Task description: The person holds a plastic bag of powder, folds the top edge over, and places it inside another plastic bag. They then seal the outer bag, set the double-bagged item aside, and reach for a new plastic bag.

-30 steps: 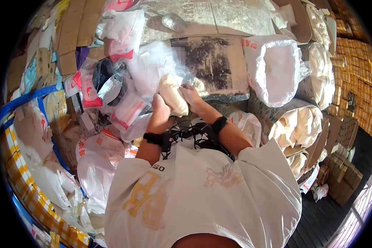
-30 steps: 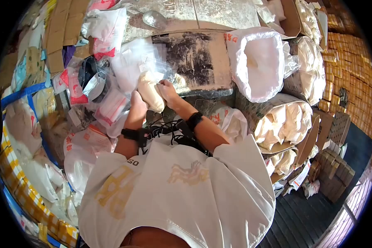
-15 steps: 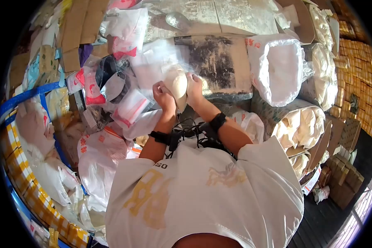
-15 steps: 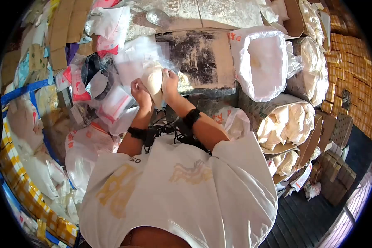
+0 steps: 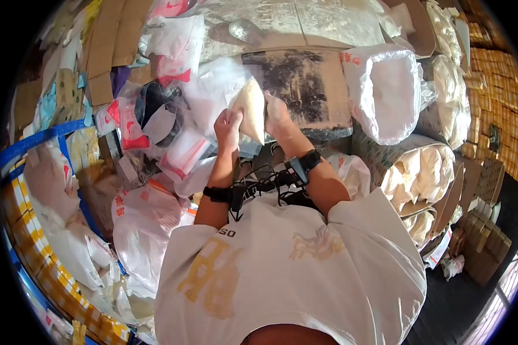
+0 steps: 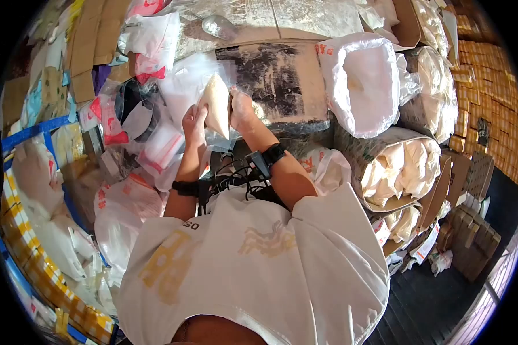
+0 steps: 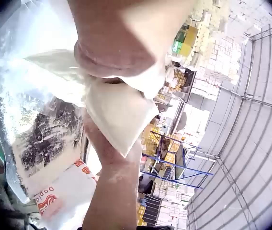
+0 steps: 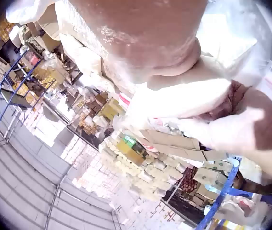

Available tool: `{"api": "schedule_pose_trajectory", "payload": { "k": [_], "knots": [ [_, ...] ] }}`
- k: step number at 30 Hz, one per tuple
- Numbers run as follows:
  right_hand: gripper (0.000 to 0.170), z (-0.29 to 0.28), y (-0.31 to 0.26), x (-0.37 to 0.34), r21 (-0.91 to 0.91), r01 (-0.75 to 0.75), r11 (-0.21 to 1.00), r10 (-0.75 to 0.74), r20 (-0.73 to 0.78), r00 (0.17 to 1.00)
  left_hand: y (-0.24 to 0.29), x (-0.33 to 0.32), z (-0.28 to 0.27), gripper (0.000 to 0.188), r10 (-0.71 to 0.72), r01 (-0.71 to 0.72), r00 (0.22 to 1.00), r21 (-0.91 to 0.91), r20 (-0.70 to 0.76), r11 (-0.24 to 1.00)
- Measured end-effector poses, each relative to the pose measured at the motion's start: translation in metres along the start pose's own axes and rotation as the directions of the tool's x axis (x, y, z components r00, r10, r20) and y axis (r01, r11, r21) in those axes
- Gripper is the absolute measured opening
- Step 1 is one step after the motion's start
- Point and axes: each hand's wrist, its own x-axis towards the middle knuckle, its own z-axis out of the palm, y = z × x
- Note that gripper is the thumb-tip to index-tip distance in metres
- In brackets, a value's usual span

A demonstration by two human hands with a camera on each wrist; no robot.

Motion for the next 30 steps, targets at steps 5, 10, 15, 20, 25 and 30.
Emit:
{"api": "schedule_pose_trajectory", "payload": {
  "k": [5,10,15,20,25,30],
  "knots": [
    [0.045,0.008,-0.021,-0.011,-0.221,0.011,0.975,0.058,0.304,0.951,-0.007,0.013,-0.009,0.035,0.092,-0.094,0.995,0.072,0.032,0.993],
    [0.028,0.002,-0.006,-0.006,-0.441,0.056,0.896,0.034,0.193,0.981,-0.024,0.023,-0.008,0.035,0.256,-0.205,0.944,0.237,-0.207,0.95],
    [0.011,-0.021,0.026,0.034,-0.458,0.283,0.842,-0.34,-0.045,0.939,-0.021,0.015,0.001,0.033,0.116,-0.105,0.963,0.058,-0.245,0.993],
    [0.005,0.007,0.004,-0.002,-0.952,0.252,0.173,-0.585,0.107,0.804,0.004,0.022,-0.024,0.033,-0.098,0.122,0.99,0.255,-0.104,0.959],
    [0.009,0.005,0.005,0.005,-0.905,0.425,-0.007,-0.662,0.323,0.677,-0.004,0.025,-0.04,0.033,-0.002,-0.027,0.999,0.62,0.045,0.784],
    [0.015,-0.007,0.012,0.012,-0.904,0.384,-0.187,-0.485,0.425,0.764,-0.016,0.049,-0.07,0.021,0.203,-0.016,0.971,0.818,-0.123,0.575]
  ]
}}
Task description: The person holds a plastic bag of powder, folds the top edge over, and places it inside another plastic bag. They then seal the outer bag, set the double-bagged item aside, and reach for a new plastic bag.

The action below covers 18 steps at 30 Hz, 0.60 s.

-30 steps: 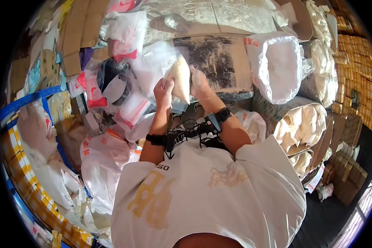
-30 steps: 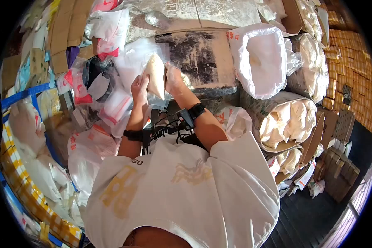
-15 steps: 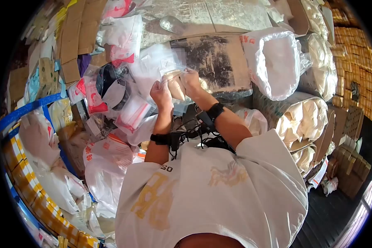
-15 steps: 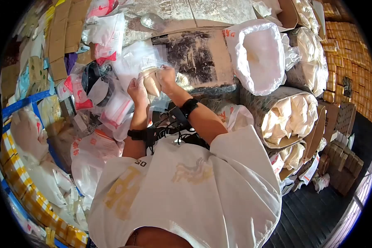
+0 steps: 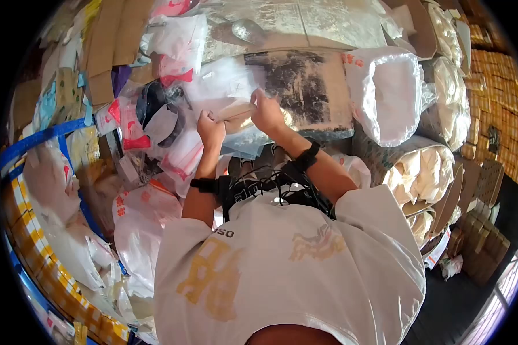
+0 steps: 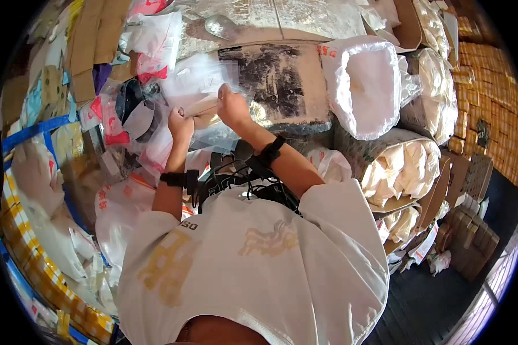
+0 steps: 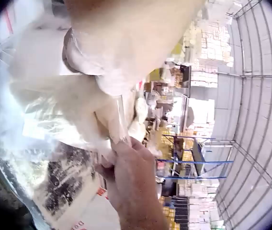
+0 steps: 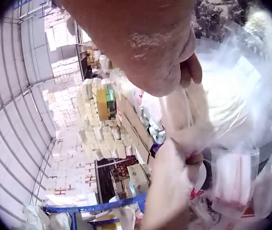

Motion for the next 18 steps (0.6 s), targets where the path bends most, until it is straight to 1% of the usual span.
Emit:
{"api": "schedule_pose_trajectory", "payload": {
  "k": [1,2,5,6,7,9,10,11,12,13,15,16,18],
  "knots": [
    [0.015,0.005,0.004,-0.002,-0.007,0.015,1.0,-0.015,0.015,1.0,0.001,0.001,-0.004,0.02,0.048,-0.04,0.997,0.143,-0.055,0.989],
    [0.016,0.007,0.003,-0.003,-0.014,0.03,0.999,-0.029,0.03,0.999,-0.002,-0.002,0.0,0.018,0.027,-0.015,0.991,0.092,-0.133,0.996],
    [0.018,0.011,0.002,0.0,0.067,-0.178,0.982,0.17,0.11,0.979,-0.013,-0.005,0.009,0.02,-0.122,0.116,0.985,-0.05,-0.124,0.992],
    [0.019,0.014,0.004,-0.001,0.041,-0.133,0.99,0.13,0.075,0.989,-0.02,-0.01,0.017,0.027,-0.156,0.126,0.982,-0.242,-0.106,0.962],
    [0.021,0.015,0.007,-0.005,0.11,-0.177,0.978,0.168,0.087,0.982,-0.029,-0.016,0.023,0.03,-0.145,0.119,0.985,-0.241,-0.091,0.963],
    [0.025,0.013,0.007,-0.005,0.244,-0.248,0.938,0.226,0.114,0.967,-0.019,-0.031,0.028,0.036,-0.117,0.096,0.991,-0.249,-0.072,0.964],
    [0.029,0.013,0.01,-0.004,0.22,-0.241,0.945,0.214,0.14,0.967,-0.024,-0.035,0.035,0.041,-0.079,0.063,0.996,-0.267,-0.051,0.962],
    [0.032,0.015,0.016,-0.006,0.196,-0.235,0.952,0.203,0.168,0.965,-0.026,-0.037,0.04,0.042,-0.082,0.071,0.996,-0.223,-0.039,0.972],
    [0.036,0.018,0.021,-0.008,0.171,-0.228,0.959,0.193,0.198,0.961,-0.005,-0.045,0.034,0.039,-0.053,0.046,0.998,-0.16,-0.036,0.986],
    [0.038,0.021,0.026,-0.009,0.127,-0.161,0.979,0.14,0.162,0.977,0.017,-0.051,0.025,0.036,-0.024,0.021,0.999,-0.096,-0.031,0.995],
    [0.041,0.02,0.023,-0.014,0.032,-0.03,0.999,0.027,0.098,0.995,0.008,-0.042,0.025,0.032,-0.02,0.02,0.999,0.017,0.04,1.0],
    [0.037,0.019,0.022,-0.014,-0.057,-0.047,0.997,0.053,0.119,0.991,0.004,-0.036,0.025,0.03,-0.022,0.017,0.997,0.072,0.075,0.997],
    [0.03,0.011,-0.001,-0.012,-0.229,-0.075,0.97,0.112,0.15,0.982,-0.002,-0.028,0.029,0.027,0.022,-0.024,0.999,0.062,0.025,0.998]
  ]
}}
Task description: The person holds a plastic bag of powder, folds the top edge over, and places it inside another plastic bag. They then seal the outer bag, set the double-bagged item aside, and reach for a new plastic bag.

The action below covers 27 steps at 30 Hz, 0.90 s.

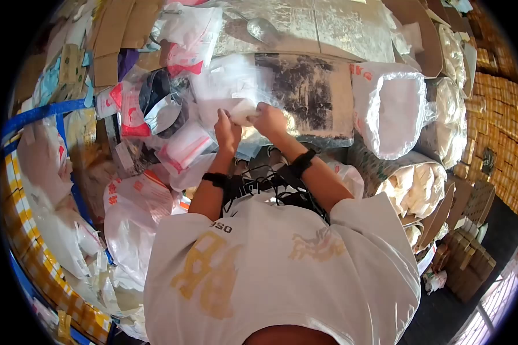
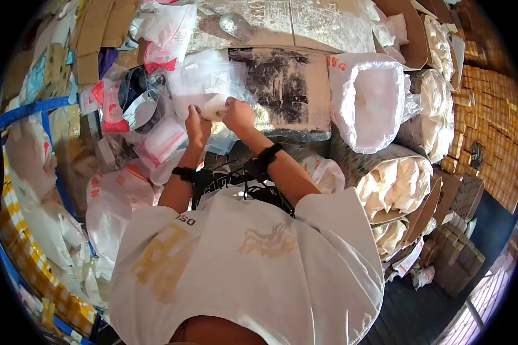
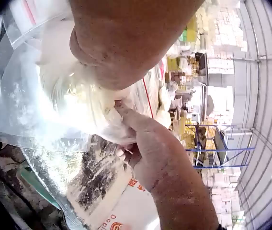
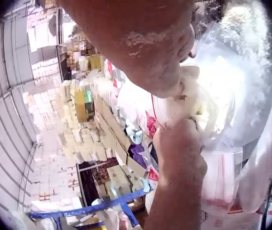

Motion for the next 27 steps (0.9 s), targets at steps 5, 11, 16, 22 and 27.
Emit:
{"api": "schedule_pose_trajectory", "payload": {
  "k": [5,11,16,22,27],
  "knots": [
    [0.017,0.018,-0.023,0.022,-0.146,-0.126,0.981,0.129,0.013,0.992,-0.016,0.003,-0.004,0.037,-0.225,0.247,0.956,0.105,-0.187,0.963],
    [0.017,0.053,-0.018,0.029,-0.178,-0.24,0.954,0.245,0.006,0.97,-0.013,-0.024,0.027,0.042,-0.358,0.301,0.912,-0.265,-0.201,0.916],
    [0.015,0.053,0.007,0.034,0.09,-0.255,0.963,0.264,-0.107,0.959,-0.008,-0.019,0.026,0.014,-0.116,0.112,0.946,-0.031,-0.302,0.993],
    [0.014,0.017,0.016,0.033,0.073,-0.081,0.994,0.085,-0.055,0.995,-0.014,-0.007,0.014,0.01,-0.268,0.288,0.938,0.062,-0.219,0.956],
    [0.018,0.001,0.004,0.011,0.002,0.351,0.936,-0.342,-0.217,0.914,-0.006,-0.006,0.011,0.016,-0.35,0.363,0.896,-0.001,-0.273,0.932]
  ]
}}
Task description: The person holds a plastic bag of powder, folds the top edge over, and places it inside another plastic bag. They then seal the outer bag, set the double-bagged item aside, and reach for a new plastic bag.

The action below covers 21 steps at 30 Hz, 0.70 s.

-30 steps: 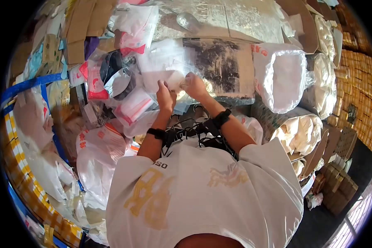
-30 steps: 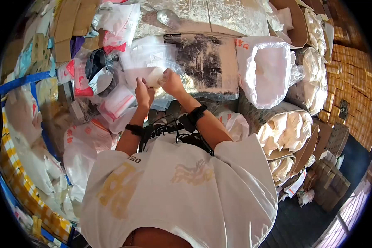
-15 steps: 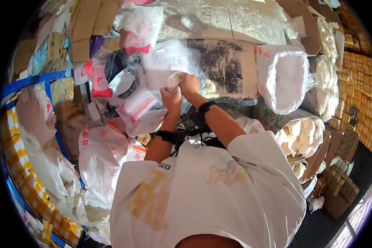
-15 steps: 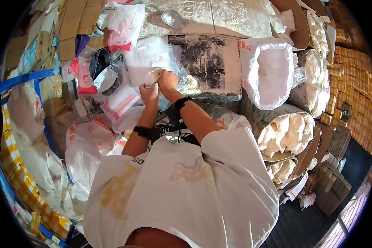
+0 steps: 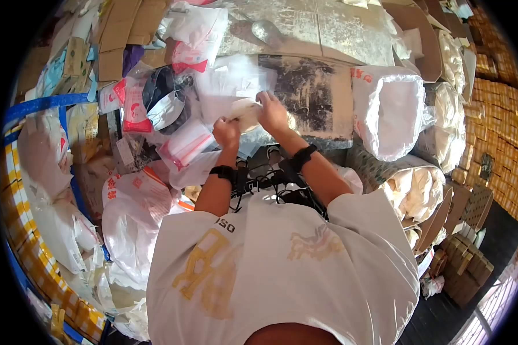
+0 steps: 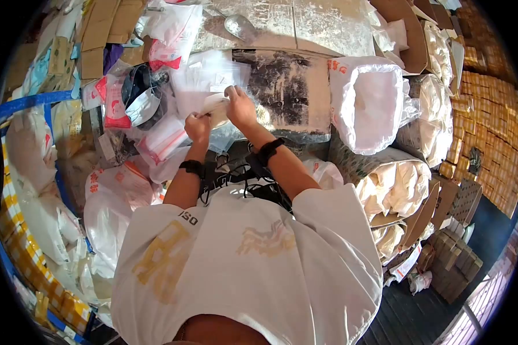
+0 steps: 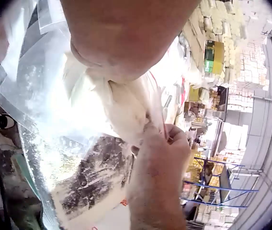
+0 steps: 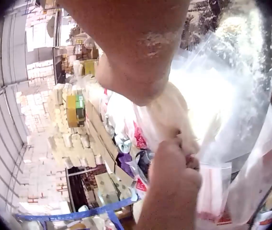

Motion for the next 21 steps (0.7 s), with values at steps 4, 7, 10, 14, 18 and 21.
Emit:
{"api": "schedule_pose_trajectory", "payload": {
  "k": [4,7,10,14,18,21],
  "knots": [
    [0.032,-0.03,0.004,-0.019,-0.207,0.544,0.813,-0.51,0.196,0.837,-0.027,0.014,0.009,0.012,0.174,-0.146,0.98,-0.247,0.095,0.958],
    [0.051,-0.026,0.013,-0.024,-0.295,0.568,0.768,-0.449,0.385,0.806,-0.013,0.013,-0.011,0.007,0.265,-0.25,0.963,-0.187,0.056,0.95],
    [0.051,-0.016,0.016,-0.022,-0.42,0.368,0.829,-0.082,0.56,0.824,-0.015,0.017,-0.023,0.012,0.381,-0.372,0.925,-0.234,-0.008,0.898],
    [0.044,0.008,0.009,-0.018,-0.47,0.307,0.828,-0.045,0.489,0.871,0.014,-0.012,-0.05,0.017,0.729,-0.778,0.612,-0.067,-0.308,0.625],
    [0.033,0.029,0.016,-0.014,-0.419,0.273,0.866,-0.063,0.45,0.891,0.002,-0.05,-0.048,0.037,0.872,-0.891,0.453,0.054,0.184,0.452],
    [0.028,0.018,0.018,-0.012,-0.453,0.333,0.827,-0.106,0.456,0.883,-0.001,-0.049,-0.041,0.049,0.631,-0.729,0.684,0.303,0.367,0.614]
  ]
}}
